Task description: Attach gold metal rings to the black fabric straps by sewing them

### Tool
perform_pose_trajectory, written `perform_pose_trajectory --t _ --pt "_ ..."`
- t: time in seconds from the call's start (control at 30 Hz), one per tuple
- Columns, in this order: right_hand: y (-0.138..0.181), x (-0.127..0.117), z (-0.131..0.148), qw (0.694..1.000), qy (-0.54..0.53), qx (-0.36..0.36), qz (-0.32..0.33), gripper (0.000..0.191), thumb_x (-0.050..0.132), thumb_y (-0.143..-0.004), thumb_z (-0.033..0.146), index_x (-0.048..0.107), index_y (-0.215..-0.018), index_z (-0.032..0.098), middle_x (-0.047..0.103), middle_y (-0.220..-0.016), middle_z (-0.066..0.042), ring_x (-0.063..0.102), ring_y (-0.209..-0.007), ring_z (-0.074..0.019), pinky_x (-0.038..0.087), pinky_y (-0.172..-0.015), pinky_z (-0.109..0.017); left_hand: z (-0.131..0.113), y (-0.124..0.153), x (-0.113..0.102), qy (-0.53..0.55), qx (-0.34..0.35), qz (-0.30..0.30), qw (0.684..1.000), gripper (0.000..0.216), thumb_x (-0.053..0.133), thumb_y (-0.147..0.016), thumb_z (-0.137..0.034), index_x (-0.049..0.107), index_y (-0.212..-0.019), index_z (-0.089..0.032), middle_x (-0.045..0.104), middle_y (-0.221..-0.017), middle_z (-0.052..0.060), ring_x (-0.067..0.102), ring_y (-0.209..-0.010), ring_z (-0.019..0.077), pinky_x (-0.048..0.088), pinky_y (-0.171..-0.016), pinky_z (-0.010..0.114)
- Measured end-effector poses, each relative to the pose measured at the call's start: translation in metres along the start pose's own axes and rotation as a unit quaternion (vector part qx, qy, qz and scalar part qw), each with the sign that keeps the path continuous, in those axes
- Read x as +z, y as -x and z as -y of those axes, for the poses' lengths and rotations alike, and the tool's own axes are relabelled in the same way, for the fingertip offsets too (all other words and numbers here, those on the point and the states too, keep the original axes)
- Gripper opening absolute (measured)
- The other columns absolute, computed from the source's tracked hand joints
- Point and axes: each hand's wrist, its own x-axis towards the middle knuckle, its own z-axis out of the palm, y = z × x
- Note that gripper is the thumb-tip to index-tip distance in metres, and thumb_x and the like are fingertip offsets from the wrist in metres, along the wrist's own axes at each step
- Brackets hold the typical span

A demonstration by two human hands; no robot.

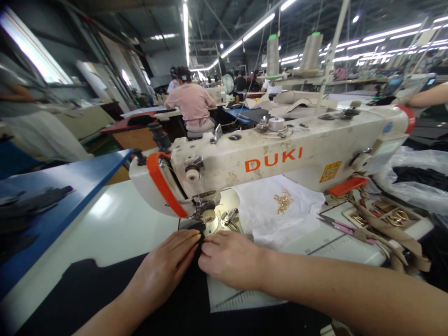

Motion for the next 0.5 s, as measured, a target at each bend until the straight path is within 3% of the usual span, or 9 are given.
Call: perform_pose_trajectory --t 0.5 --pt "-0.006 0.003 -0.012 1.000 -0.007 0.020 0.000 0.019 0.042 -0.094 0.016 0.059 -0.085 0.014 0.062 -0.089 -0.005 0.055 -0.086 -0.0173 0.047 -0.080 -0.030 0.015 -0.008 0.008 0.012 0.011 0.004 1.000 0.025 0.043 -0.091 -0.014 0.061 -0.107 -0.011 0.068 -0.101 0.011 0.064 -0.096 0.0209 0.055 -0.088 0.037"
